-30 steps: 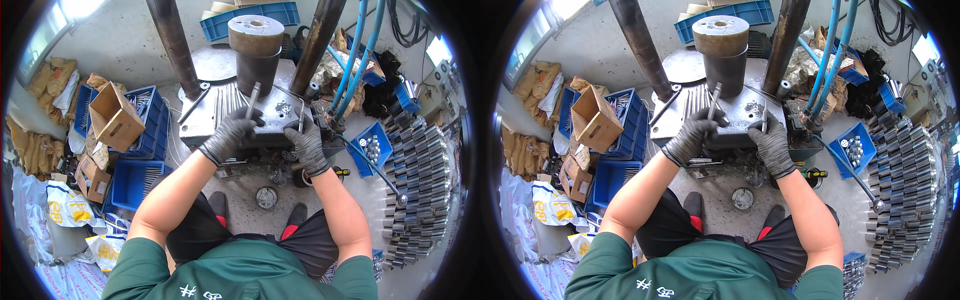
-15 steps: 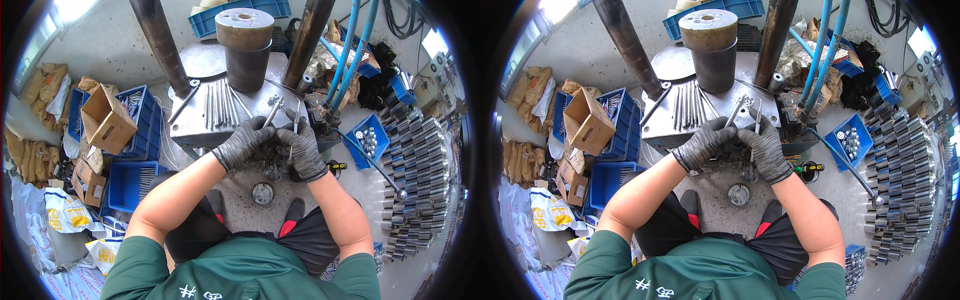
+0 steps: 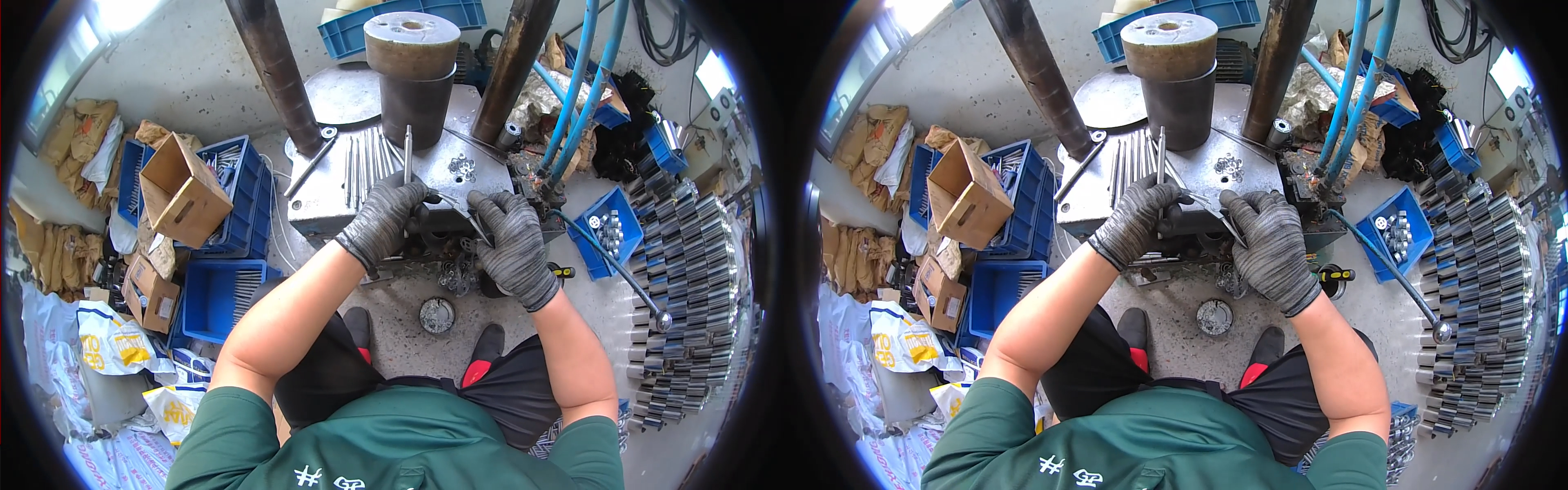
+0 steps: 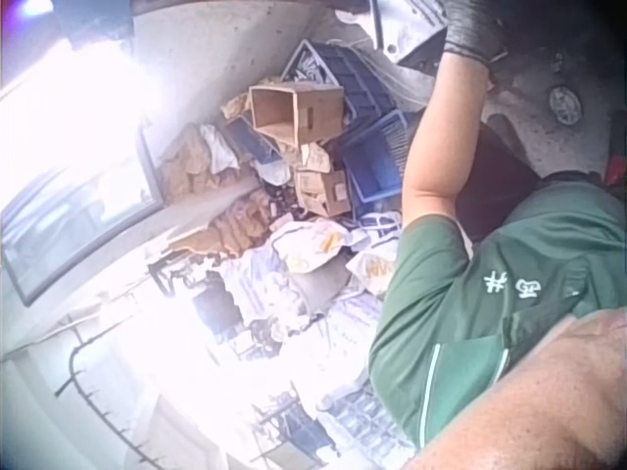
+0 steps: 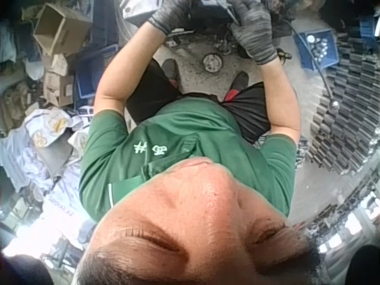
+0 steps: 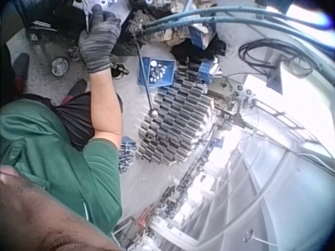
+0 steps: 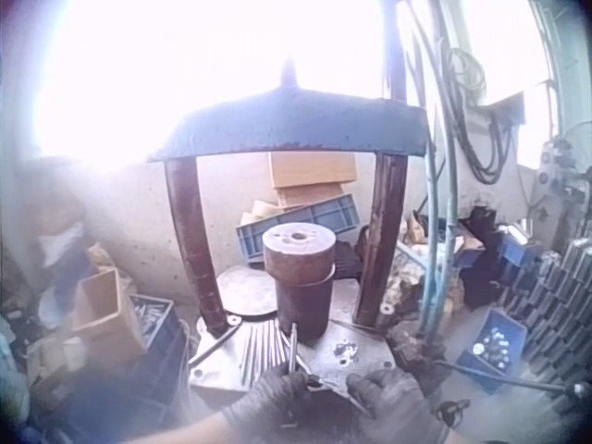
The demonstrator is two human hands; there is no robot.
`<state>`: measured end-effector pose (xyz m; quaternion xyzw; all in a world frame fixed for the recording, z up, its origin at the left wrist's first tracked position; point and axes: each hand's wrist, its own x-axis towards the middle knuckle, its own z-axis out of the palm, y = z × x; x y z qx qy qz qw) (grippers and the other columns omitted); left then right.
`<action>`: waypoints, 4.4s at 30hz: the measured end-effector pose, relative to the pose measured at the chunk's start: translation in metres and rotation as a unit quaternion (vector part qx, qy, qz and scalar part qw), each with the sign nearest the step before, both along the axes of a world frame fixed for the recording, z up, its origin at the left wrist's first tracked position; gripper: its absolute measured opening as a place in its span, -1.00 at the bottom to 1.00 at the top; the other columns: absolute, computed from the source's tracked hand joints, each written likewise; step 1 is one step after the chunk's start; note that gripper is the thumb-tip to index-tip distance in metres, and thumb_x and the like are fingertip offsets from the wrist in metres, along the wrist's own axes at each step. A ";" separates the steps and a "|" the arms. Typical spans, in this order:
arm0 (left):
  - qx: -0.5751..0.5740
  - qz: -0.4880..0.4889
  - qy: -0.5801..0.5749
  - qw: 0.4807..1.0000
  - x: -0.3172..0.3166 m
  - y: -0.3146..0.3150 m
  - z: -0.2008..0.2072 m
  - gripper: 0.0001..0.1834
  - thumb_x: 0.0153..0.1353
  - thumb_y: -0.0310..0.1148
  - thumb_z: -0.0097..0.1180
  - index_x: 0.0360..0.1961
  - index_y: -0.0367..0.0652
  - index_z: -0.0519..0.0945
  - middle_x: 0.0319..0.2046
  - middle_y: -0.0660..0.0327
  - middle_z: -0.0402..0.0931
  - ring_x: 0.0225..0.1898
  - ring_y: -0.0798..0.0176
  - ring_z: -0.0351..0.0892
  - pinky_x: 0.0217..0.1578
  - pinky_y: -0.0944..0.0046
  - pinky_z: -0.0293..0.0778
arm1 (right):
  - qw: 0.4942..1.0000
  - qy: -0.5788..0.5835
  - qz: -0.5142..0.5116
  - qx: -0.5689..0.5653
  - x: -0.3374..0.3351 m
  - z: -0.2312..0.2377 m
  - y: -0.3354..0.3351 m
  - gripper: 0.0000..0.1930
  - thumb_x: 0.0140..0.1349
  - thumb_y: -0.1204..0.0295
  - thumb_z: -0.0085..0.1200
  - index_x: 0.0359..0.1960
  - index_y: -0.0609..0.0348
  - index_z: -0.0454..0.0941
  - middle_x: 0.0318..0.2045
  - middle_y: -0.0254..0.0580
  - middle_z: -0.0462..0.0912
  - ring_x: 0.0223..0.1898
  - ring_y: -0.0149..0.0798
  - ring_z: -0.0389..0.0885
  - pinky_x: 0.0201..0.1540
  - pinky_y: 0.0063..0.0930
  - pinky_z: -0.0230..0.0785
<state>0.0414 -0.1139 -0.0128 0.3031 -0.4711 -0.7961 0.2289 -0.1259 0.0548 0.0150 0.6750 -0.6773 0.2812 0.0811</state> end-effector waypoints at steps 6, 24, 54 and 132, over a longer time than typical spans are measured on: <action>0.010 0.004 -0.002 1.000 0.000 0.002 0.001 -0.79 0.32 -0.34 0.27 -0.16 -0.15 0.48 -0.60 0.23 0.51 -0.72 0.40 0.37 -0.71 0.39 0.30 | 1.000 0.024 -0.004 -0.012 0.001 0.000 -0.001 -0.38 -0.10 0.53 0.30 0.15 0.06 0.66 -0.11 0.04 0.68 -0.10 0.12 0.63 -0.03 0.00 0.47; -0.111 -0.044 -0.011 0.993 0.011 0.003 0.003 -0.76 0.49 -0.16 0.13 -0.10 -0.13 0.58 -0.47 0.32 0.54 -0.57 0.50 0.47 -0.58 0.48 0.41 | 0.996 -0.083 -0.009 0.008 -0.016 -0.012 0.003 -0.49 0.08 0.60 0.19 0.16 0.14 0.65 -0.17 0.14 0.68 -0.14 0.20 0.66 -0.03 -0.07 0.55; -0.205 -0.188 0.028 0.960 0.029 0.005 0.012 -0.42 0.47 -0.07 0.18 0.30 -0.31 0.54 0.08 0.09 0.67 0.13 0.23 0.64 0.20 0.19 0.55 | 0.899 -0.344 0.096 0.254 -0.023 0.030 0.016 -0.43 0.16 0.52 0.29 0.27 0.29 0.58 -0.04 0.01 0.76 -0.05 -0.26 0.72 0.10 -0.32 0.55; -0.014 -0.037 0.021 0.999 0.016 -0.005 0.007 -0.64 0.34 -0.37 0.20 0.11 -0.26 0.54 -0.25 0.13 0.69 -0.59 0.48 0.51 -0.60 0.46 0.44 | 0.927 -0.363 -0.051 0.083 -0.038 -0.056 -0.047 -0.79 0.18 0.54 0.29 -0.16 0.19 0.59 -0.29 -0.17 0.68 -0.23 -0.30 0.63 -0.05 -0.36 0.53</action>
